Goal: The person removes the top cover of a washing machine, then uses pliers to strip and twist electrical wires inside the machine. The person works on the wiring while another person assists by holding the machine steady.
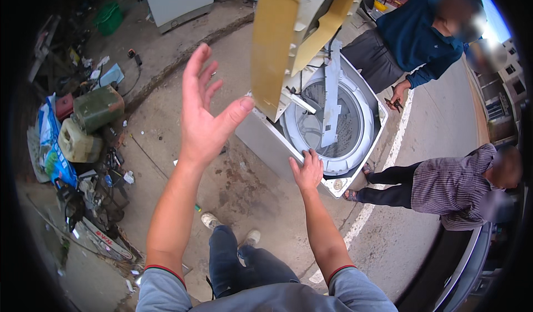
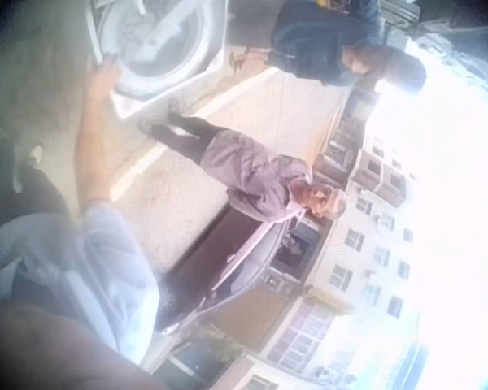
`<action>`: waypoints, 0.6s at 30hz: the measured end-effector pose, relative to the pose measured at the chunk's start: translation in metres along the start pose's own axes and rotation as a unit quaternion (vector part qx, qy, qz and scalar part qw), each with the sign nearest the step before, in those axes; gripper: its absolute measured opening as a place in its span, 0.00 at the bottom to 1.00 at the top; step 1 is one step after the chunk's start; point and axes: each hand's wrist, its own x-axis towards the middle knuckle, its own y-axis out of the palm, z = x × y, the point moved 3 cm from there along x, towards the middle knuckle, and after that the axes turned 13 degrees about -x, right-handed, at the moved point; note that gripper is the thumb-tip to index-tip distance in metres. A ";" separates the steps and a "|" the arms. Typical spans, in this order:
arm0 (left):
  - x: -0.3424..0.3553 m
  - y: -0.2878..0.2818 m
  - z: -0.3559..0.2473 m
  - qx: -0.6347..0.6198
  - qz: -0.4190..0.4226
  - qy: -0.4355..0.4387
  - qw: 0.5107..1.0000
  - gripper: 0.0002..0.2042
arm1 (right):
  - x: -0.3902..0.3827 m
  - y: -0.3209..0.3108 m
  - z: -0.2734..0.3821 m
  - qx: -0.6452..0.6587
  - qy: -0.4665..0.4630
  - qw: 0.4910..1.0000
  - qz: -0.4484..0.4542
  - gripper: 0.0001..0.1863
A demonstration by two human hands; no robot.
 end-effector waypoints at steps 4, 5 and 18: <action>0.060 0.065 -0.022 0.149 0.024 0.124 0.981 0.60 | 0.009 0.006 0.000 0.026 0.015 0.999 -0.020 0.30; 0.072 0.068 -0.018 0.166 0.025 0.139 0.976 0.60 | 0.011 0.000 0.003 0.028 0.002 0.999 -0.037 0.29; 0.094 0.076 0.021 0.157 -0.082 0.227 0.958 0.37 | 0.009 -0.016 0.013 0.077 0.032 0.993 -0.079 0.21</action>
